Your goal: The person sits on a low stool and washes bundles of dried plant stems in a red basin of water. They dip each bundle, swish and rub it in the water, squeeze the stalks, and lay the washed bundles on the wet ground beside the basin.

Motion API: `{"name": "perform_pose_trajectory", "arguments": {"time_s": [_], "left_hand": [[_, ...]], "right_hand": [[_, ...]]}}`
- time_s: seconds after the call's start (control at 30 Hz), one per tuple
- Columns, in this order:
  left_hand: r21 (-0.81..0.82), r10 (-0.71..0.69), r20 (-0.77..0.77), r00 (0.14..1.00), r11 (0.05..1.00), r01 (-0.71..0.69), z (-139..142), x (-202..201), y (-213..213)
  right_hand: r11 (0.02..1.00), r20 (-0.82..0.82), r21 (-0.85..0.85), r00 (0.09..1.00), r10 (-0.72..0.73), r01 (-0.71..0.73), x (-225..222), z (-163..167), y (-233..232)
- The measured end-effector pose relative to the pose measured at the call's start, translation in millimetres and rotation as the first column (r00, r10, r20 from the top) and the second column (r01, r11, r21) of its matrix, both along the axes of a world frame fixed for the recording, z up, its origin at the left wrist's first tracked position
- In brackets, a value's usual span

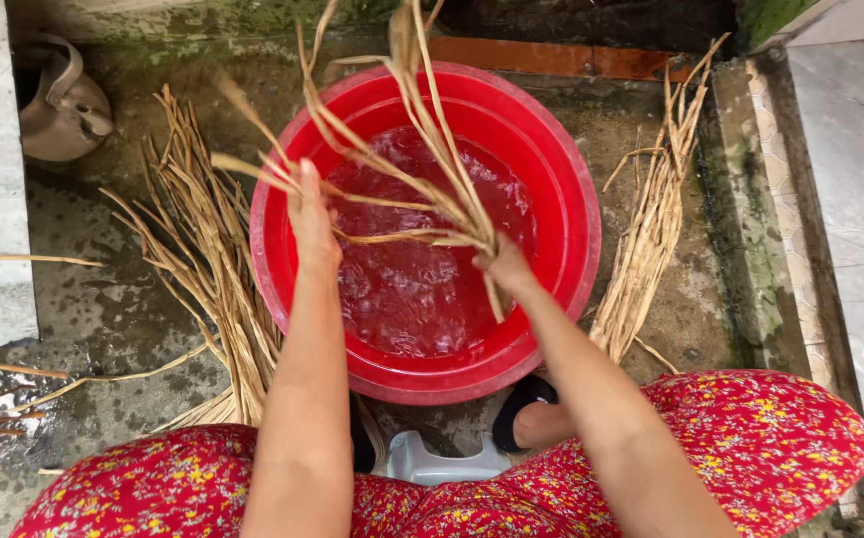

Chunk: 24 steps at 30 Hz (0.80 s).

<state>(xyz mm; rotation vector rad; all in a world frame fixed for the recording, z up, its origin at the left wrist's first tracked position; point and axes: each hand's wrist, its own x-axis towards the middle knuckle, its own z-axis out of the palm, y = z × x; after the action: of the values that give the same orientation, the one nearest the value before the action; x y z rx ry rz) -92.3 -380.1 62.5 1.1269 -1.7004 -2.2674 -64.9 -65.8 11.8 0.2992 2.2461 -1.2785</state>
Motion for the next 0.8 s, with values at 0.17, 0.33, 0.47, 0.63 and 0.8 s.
{"name": "perform_pose_trajectory", "arguments": {"time_s": [0.17,0.33,0.47,0.63,0.8], "left_hand": [[0.121,0.113,-0.126,0.986,0.988,-0.098,-83,45,6],[0.243,0.276,0.201,0.940,0.915,-0.321,-105,86,31],[0.329,0.422,0.051,0.905,0.849,-0.414,-108,105,55],[0.403,0.399,0.336,0.853,0.758,-0.513,-117,109,89],[0.432,-0.029,0.439,0.898,0.883,-0.183,-139,119,128]], "right_hand": [[0.941,0.281,0.065,0.911,0.302,-0.332,50,-47,-66],[0.958,0.390,-0.249,0.891,0.234,-0.143,47,-51,-68],[0.922,0.460,-0.372,0.884,0.084,0.106,32,-56,-47],[0.931,0.275,-0.340,0.932,0.237,-0.137,37,-66,-44],[0.765,0.539,-0.536,0.842,-0.015,0.357,32,-64,-39]]}}
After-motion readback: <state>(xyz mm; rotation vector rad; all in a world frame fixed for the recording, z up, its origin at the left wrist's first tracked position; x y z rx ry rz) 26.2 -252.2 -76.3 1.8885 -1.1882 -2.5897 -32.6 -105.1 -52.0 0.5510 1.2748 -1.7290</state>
